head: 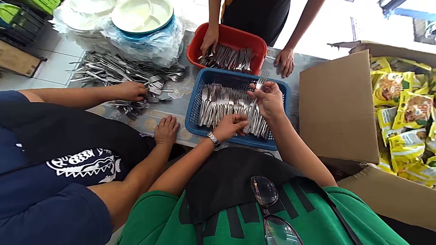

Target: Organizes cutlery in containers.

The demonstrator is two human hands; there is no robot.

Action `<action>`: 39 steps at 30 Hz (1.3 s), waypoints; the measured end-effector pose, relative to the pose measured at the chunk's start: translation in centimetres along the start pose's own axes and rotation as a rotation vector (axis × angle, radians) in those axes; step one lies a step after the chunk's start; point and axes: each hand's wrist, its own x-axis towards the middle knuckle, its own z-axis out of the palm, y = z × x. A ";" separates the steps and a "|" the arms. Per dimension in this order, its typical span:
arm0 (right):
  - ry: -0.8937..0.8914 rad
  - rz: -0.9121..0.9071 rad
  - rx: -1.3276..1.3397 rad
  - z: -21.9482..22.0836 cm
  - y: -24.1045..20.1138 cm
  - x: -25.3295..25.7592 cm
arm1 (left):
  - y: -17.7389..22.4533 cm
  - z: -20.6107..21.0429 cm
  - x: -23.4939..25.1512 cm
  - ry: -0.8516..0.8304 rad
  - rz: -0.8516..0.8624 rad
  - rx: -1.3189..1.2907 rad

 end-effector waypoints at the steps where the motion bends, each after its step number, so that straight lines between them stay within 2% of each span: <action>1: 0.036 0.011 0.039 -0.1 0.0 -0.2 | -0.1 0.2 -0.1 -0.003 -0.008 -0.014; 5: 0.119 0.003 0.106 -0.9 0.1 -0.6 | -0.1 0.7 -0.4 -0.008 -0.035 -0.017; 7: 0.098 0.002 0.091 -1.8 0.4 -0.8 | -0.3 0.9 -0.3 -0.003 -0.041 0.017; 10: -0.036 0.041 -0.144 -3.9 1.1 -2.4 | -0.4 1.1 0.0 0.007 -0.036 0.193; 13: -0.176 0.064 -0.369 -6.5 2.2 -6.0 | -0.6 1.4 0.4 -0.079 -0.001 0.450; 15: -0.051 0.073 -0.308 -8.3 2.9 -8.7 | -1.1 1.7 0.7 -0.131 0.045 0.566; 19: 0.368 0.062 -0.101 -13.1 3.4 -12.8 | -2.1 1.0 1.7 -0.116 0.094 0.729; 23: 0.601 0.213 0.048 -15.8 4.0 -17.0 | -2.9 -0.5 2.2 -0.101 0.114 0.854; 26: 0.735 0.268 0.100 -17.6 5.5 -17.3 | -4.0 -1.0 2.3 -0.082 0.078 0.892; 29: 0.911 0.208 0.064 -20.9 7.0 -15.1 | -4.7 -0.8 2.4 -0.100 0.057 0.950; 31: 0.989 0.179 0.025 -23.7 7.7 -13.4 | -4.8 -0.5 2.4 -0.119 0.075 0.979; 34: 1.021 0.236 -0.146 -27.1 8.5 -12.2 | -4.9 -0.6 2.2 -0.124 0.074 0.995; 39: 1.044 0.294 -0.322 -29.2 10.1 -11.5 | -4.9 -1.4 1.9 -0.102 0.069 0.987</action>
